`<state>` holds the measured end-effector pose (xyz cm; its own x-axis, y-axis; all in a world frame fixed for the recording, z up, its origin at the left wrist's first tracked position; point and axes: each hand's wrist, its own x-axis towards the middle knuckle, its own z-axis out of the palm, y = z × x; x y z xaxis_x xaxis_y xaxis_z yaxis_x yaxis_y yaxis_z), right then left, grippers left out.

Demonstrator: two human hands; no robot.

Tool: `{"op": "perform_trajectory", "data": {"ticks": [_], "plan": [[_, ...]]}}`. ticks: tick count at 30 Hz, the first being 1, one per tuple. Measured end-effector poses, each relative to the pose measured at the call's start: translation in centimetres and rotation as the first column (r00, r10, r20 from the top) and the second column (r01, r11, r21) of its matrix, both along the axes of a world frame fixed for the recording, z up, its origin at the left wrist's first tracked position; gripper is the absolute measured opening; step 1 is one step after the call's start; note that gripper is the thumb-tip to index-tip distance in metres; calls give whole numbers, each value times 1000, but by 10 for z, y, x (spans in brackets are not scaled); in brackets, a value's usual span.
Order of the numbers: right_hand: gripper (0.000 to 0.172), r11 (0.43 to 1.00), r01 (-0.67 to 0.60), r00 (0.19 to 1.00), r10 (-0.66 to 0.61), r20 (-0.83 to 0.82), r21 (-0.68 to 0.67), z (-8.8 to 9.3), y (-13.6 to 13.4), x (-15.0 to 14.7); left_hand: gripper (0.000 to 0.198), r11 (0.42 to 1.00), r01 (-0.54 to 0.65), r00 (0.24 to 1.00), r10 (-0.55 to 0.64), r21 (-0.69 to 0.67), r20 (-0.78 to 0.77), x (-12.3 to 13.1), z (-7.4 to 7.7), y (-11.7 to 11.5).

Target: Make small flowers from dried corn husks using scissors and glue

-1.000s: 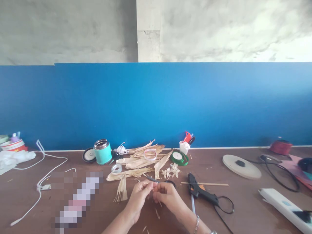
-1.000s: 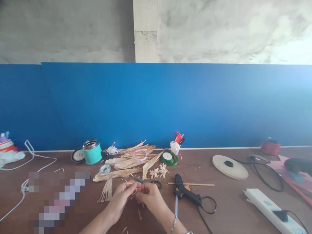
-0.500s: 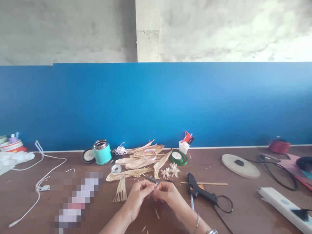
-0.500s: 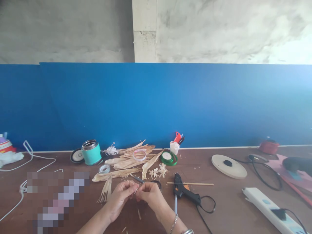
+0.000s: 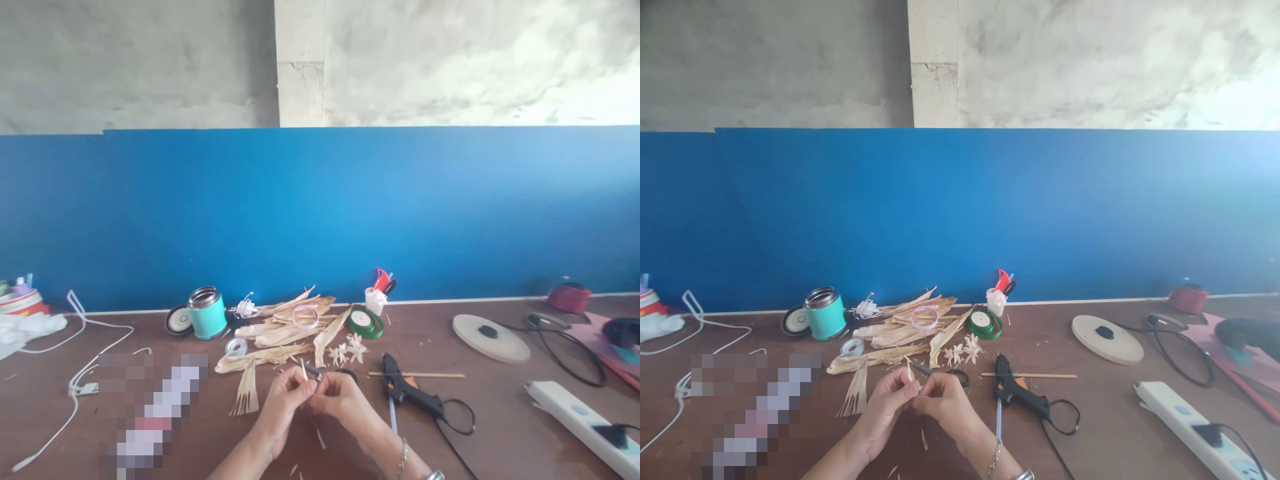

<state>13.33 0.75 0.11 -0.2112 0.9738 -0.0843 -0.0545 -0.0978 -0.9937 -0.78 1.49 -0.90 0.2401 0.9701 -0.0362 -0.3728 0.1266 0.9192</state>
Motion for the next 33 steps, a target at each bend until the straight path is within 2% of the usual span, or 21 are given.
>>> {"op": "perform_trajectory", "data": {"ticks": [9,12,15,22,33], "plan": [[40,998,-54,998,54,-20,27,10,-5,0,35,998,58,997,-57,-15,50,1,9,-4],[40,991,-129,988,130,-77,17,11,-6,1,27,996,84,994,-82,-31,72,-1,9,-3],[40,982,-190,977,191,-98,20,8,-5,3,29,995,85,994,-81,-57,71,-4,7,-1],[39,986,-168,982,168,-88,6,8,-5,2,29,985,171,984,-172,24,42,-4,16,-3],[38,993,-114,987,111,-115,-15,1,0,2,33,996,87,990,-87,6,108,3,11,-6]]}}
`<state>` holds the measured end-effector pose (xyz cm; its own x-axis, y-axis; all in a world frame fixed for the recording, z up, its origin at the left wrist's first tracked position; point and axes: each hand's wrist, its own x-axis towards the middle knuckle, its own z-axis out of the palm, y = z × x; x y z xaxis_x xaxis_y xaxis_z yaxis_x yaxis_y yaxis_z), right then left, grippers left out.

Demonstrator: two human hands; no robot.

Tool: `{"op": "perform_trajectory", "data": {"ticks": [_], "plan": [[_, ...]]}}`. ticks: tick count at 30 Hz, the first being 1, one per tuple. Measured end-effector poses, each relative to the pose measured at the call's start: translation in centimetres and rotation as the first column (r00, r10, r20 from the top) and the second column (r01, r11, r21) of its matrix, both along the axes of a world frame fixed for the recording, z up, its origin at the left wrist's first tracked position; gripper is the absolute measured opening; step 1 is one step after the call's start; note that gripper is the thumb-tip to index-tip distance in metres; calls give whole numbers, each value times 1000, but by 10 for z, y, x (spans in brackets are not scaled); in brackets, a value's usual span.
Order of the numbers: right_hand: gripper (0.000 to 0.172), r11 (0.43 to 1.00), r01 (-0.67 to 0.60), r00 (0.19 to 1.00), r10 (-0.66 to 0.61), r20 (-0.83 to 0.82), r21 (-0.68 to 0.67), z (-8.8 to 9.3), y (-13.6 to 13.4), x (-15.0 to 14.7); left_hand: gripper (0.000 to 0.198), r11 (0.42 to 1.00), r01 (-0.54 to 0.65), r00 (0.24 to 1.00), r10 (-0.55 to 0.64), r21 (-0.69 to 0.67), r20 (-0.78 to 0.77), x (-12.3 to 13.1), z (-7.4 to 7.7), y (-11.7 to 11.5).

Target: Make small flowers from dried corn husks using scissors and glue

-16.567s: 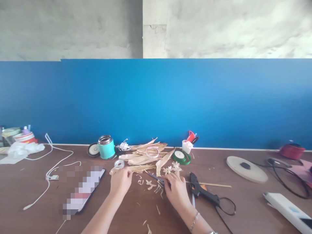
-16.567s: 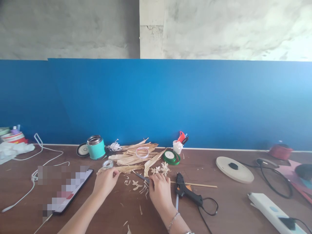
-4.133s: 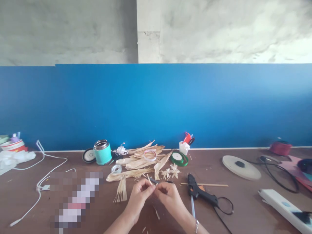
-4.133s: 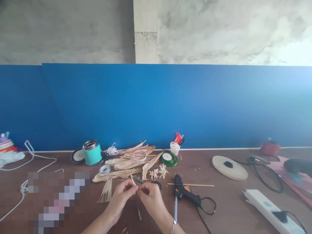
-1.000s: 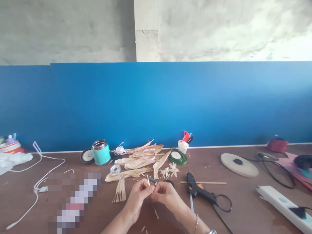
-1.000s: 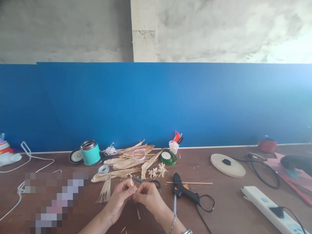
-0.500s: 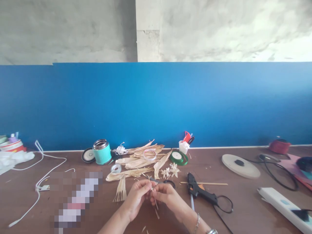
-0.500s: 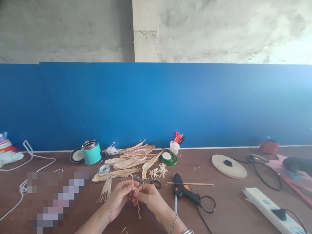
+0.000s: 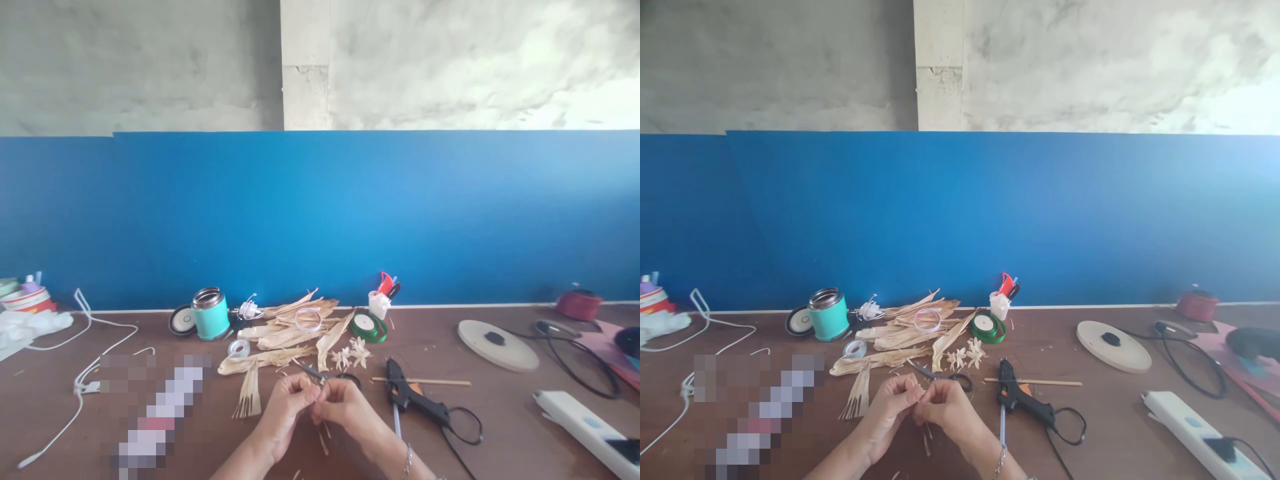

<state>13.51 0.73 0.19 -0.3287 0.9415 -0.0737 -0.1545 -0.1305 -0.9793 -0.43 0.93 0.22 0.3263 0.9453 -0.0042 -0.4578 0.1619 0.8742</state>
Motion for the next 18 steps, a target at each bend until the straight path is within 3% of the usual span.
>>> {"op": "perform_trajectory", "data": {"ticks": [4,8,14,18], "plan": [[36,1000,31,997,-31,71,1,0,-1,-2,37,999,-21,1000,22,-27,15,2,-4,0],[38,1000,5,1000,-5,7,2,-2,0,-3,37,1000,-8,1000,8,-23,13,0,-8,3],[41,998,-60,998,60,15,-5,-5,1,1,32,996,-86,991,87,15,-98,-7,-2,6],[42,998,-67,997,68,33,-19,-7,3,3,38,994,-103,991,106,41,-77,-8,-2,7]]}}
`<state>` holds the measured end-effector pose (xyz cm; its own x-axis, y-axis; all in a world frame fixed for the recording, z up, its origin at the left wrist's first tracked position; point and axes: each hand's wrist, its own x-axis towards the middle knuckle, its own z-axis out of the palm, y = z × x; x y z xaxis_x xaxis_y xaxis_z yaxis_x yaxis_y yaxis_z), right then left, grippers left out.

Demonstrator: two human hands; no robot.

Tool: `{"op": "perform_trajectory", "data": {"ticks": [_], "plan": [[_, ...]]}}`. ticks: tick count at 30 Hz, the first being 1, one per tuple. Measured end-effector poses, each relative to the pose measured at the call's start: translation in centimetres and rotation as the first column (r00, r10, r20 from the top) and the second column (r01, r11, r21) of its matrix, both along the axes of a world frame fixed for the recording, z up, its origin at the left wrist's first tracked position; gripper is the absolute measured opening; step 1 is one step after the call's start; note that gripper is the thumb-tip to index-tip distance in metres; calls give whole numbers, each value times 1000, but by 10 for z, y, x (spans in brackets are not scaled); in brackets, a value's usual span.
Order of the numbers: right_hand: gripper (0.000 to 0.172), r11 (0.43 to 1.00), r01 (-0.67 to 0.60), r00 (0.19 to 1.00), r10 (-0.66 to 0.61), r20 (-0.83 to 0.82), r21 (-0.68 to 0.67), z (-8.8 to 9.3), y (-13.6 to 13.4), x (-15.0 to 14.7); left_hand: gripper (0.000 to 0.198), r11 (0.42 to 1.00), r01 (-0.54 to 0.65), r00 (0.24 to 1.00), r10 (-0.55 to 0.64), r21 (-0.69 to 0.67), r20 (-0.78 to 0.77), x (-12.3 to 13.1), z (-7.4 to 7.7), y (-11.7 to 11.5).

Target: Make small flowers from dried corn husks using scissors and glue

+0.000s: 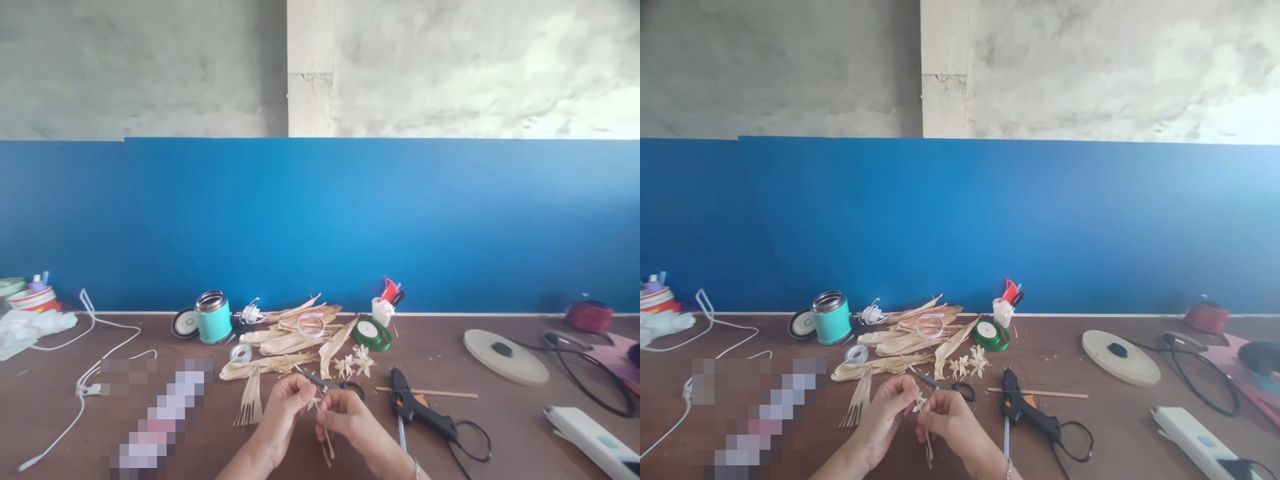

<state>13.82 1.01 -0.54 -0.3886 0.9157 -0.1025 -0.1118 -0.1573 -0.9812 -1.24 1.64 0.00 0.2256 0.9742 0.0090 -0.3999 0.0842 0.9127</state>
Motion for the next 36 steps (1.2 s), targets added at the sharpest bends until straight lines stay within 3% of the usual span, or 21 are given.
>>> {"op": "perform_trajectory", "data": {"ticks": [5,10,12,16,20,27,36], "plan": [[41,1000,-5,1000,5,-18,-14,4,-1,1,38,997,73,997,-72,-34,36,2,-2,-2],[41,1000,5,998,-5,-67,-9,10,-5,2,31,974,219,976,-219,-53,1,4,8,-7],[41,1000,9,998,-10,-64,-20,8,-4,3,30,984,180,983,-180,-16,-43,4,10,-8],[43,999,-36,998,37,42,-24,2,-2,3,37,998,-31,994,36,49,-100,1,8,-3],[42,1000,11,996,-11,87,-9,4,-3,0,41,996,-89,993,90,21,-70,-4,4,3],[42,1000,-14,999,14,38,6,8,-6,0,29,990,134,988,-137,-42,-78,-6,1,1],[38,999,-27,997,29,-65,35,12,-7,2,28,979,205,979,-205,-7,-2,0,9,-5]]}}
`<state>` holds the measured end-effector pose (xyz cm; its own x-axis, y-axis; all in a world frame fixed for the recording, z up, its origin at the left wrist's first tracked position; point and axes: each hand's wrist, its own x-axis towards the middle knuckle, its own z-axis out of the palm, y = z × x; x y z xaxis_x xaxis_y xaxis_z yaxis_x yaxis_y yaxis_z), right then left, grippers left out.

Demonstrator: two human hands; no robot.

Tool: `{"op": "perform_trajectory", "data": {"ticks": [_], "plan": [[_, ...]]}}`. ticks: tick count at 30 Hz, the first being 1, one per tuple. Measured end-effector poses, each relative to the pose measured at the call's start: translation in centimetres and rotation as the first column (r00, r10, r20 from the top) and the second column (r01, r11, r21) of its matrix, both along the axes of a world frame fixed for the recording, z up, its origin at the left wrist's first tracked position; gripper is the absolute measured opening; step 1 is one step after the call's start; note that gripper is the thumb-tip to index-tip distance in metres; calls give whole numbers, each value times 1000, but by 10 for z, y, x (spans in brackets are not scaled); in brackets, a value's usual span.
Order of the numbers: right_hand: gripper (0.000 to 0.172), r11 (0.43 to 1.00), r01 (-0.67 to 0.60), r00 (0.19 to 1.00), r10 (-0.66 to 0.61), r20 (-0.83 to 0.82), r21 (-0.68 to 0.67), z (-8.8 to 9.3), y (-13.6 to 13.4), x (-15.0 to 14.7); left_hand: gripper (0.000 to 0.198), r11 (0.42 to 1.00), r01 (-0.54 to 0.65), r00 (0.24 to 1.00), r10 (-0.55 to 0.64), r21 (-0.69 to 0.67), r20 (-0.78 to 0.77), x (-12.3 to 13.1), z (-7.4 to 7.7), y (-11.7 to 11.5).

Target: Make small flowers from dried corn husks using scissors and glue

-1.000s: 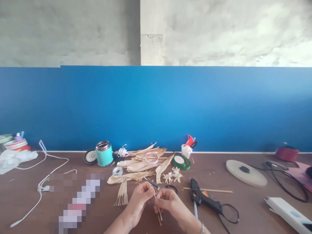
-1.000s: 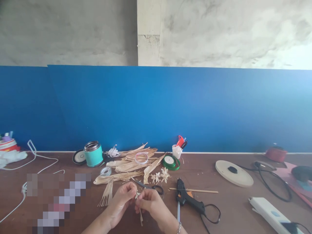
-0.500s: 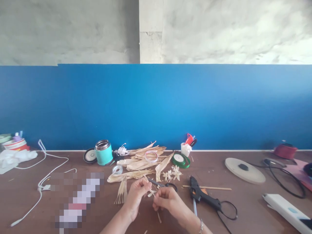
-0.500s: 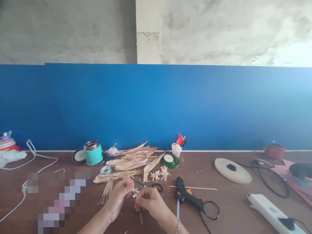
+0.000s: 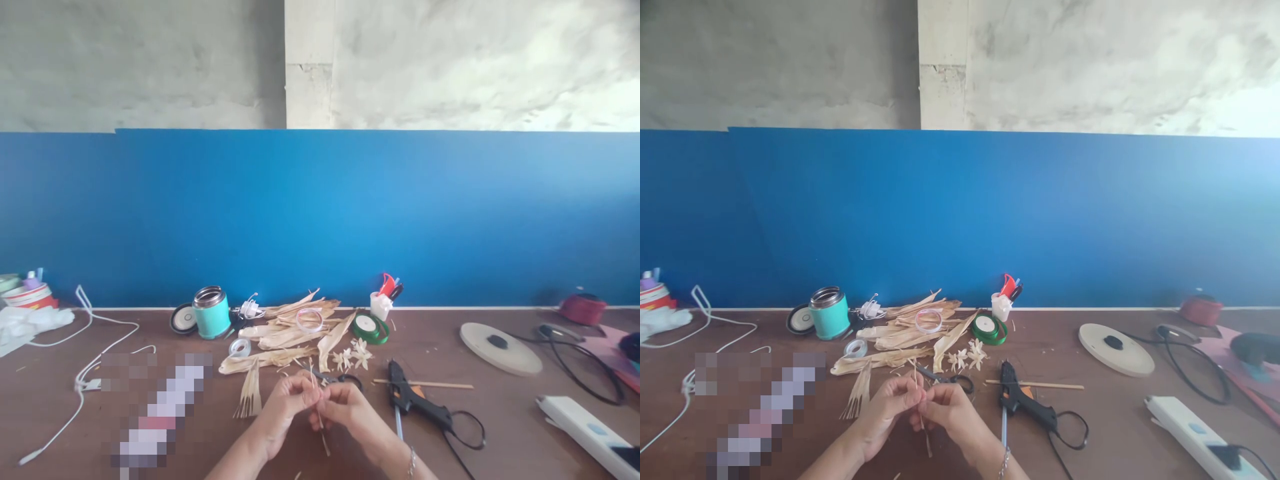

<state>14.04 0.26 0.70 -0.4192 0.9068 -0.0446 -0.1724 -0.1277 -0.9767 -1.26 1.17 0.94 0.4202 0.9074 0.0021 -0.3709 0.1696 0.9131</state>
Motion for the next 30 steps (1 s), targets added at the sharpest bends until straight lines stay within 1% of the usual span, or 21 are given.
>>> {"op": "perform_trajectory", "data": {"ticks": [2,5,10,15,20,22,25,30], "plan": [[36,1000,-7,1000,7,0,-13,-1,0,1,28,1000,5,1000,-5,1,7,1,0,-1],[39,999,-10,1000,11,10,-34,-3,2,1,26,1000,14,1000,-14,11,6,2,-2,-2],[42,999,17,999,-15,46,-36,-1,2,-1,26,1000,-10,1000,10,12,3,1,-7,0],[37,999,27,995,-24,93,-28,2,1,-1,24,998,-30,999,31,49,-20,0,-11,1],[30,999,-13,997,16,80,-34,-1,2,0,25,997,-65,997,67,40,-40,-1,-8,-1],[28,999,12,995,-8,96,-34,-3,3,0,28,995,-89,995,90,34,-40,0,-6,-1],[25,996,89,985,-84,149,-24,-6,5,-1,30,992,-117,990,120,44,-74,1,-6,-1],[20,981,180,954,-191,231,67,-11,7,-5,33,984,-176,982,177,24,-66,2,-7,-1]]}}
